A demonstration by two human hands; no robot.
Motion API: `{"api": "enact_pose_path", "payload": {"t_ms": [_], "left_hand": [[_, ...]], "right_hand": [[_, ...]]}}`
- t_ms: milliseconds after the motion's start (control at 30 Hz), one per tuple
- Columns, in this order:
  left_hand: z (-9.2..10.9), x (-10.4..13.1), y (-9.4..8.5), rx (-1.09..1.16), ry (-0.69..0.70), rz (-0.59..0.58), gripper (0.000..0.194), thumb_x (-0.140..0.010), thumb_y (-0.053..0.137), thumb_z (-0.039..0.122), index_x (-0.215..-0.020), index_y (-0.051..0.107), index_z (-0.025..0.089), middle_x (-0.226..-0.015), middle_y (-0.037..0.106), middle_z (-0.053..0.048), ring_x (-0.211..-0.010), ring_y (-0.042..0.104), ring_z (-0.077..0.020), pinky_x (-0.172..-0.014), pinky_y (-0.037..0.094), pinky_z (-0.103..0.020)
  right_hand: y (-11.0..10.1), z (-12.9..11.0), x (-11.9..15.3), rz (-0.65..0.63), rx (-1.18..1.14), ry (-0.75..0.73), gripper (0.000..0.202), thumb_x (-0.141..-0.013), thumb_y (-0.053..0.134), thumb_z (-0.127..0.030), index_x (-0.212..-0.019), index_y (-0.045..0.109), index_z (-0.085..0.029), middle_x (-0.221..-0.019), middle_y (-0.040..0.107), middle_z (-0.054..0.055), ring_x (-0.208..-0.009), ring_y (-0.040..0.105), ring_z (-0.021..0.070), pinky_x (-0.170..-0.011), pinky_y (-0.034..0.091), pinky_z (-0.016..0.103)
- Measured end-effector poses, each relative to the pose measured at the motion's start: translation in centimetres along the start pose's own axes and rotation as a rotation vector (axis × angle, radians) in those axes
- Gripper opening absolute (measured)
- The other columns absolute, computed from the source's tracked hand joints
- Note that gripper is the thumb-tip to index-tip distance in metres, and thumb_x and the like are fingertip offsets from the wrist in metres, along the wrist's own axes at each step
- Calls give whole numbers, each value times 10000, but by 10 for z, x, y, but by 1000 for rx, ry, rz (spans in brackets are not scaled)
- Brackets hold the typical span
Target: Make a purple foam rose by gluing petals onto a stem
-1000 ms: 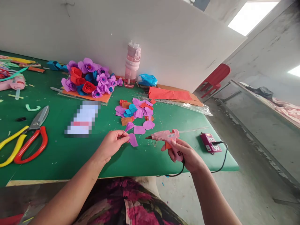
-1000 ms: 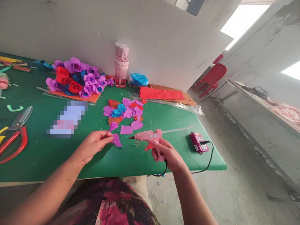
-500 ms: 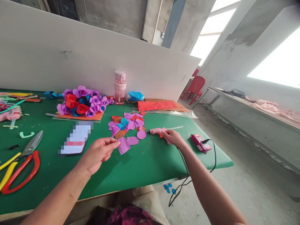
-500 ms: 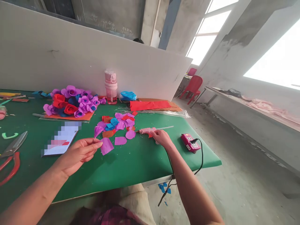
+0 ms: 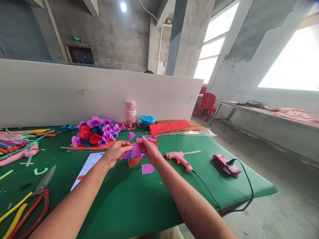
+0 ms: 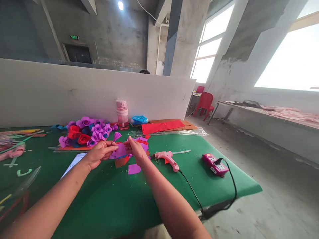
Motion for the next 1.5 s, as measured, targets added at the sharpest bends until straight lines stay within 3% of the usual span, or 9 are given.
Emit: {"api": "enact_pose_path", "payload": {"t_ms": [133, 267, 533, 700, 833, 1067, 1233, 1367, 1500], "left_hand": [[-10, 5, -12, -39, -12, 13, 308, -603, 744, 394, -709, 580, 156, -480, 375, 89, -371, 195, -17, -398, 86, -202], [-16, 6, -17, -71, -38, 64, 337, -591, 743, 419, -719, 582, 152, -495, 377, 91, -373, 190, -16, -403, 81, -207], [-24, 4, -3, -138, -61, 35, 357, -593, 729, 456, -690, 591, 141, -512, 431, 72, -398, 199, -27, -399, 101, -207], [-26, 4, 0, -149, -18, 78, 392, -696, 643, 531, -826, 576, 167, -584, 525, 46, -406, 263, -44, -403, 148, -196], [-26, 2, -1, -110, 78, 102, 389, -745, 583, 550, -810, 560, 167, -617, 562, 24, -434, 328, -57, -430, 224, -192], [-26, 4, 7, 30, 89, 120, 333, -728, 669, 457, -823, 500, 186, -676, 654, 5, -441, 388, -60, -434, 279, -190], [-29, 3, 10, 170, 84, 134, 307, -616, 788, 387, -732, 610, 164, -734, 691, -25, -651, 578, -128, -619, 445, -249], [-34, 0, 5, 126, 92, 213, 291, -521, 845, 355, -685, 716, 153, -691, 684, -27, -607, 510, -100, -527, 372, -210], [-38, -2, 7, 173, 58, 162, 263, -513, 854, 328, -676, 737, 159, -594, 632, -1, -535, 467, -78, -507, 370, -213]], "right_hand": [[13, 20, 6, -122, -100, 76, 555, -677, 575, -702, -718, 630, -151, -674, 624, 44, -623, 590, 134, -645, 462, 265], [7, 24, 15, -108, -136, 119, 435, -645, 683, -574, -739, 630, -153, -668, 614, 22, -603, 603, 135, -653, 484, 283], [4, 28, 17, -61, -20, 113, 266, -596, 731, -380, -650, 575, -171, -577, 568, -34, -525, 554, 114, -596, 499, 287], [-10, 21, 14, 133, -32, 62, 210, -563, 717, -330, -594, 583, -171, -534, 559, -32, -499, 521, 101, -537, 488, 255], [-25, 8, 13, 273, -143, -13, 201, -552, 715, -323, -588, 590, -170, -544, 575, -23, -510, 541, 107, -552, 512, 262], [-22, 5, 17, 276, -204, -14, 201, -582, 693, -332, -632, 607, -158, -590, 612, -6, -545, 579, 118, -598, 530, 272], [-24, 0, 17, 290, -193, -48, 194, -598, 669, -337, -613, 603, -156, -569, 589, -12, -539, 564, 116, -583, 522, 270], [-27, -6, 18, 333, -142, -97, 179, -616, 638, -336, -613, 615, -158, -555, 562, -22, -518, 547, 111, -551, 500, 256], [-25, -7, 19, 339, -77, -129, 182, -646, 613, -340, -621, 626, -160, -549, 566, -17, -498, 528, 108, -541, 492, 255]]}}
Point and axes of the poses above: each hand's wrist, its own x-axis away from the middle knuckle, its own y-axis out of the palm, z = x × y, the point moved 5 cm from there along -x, towards the middle knuckle
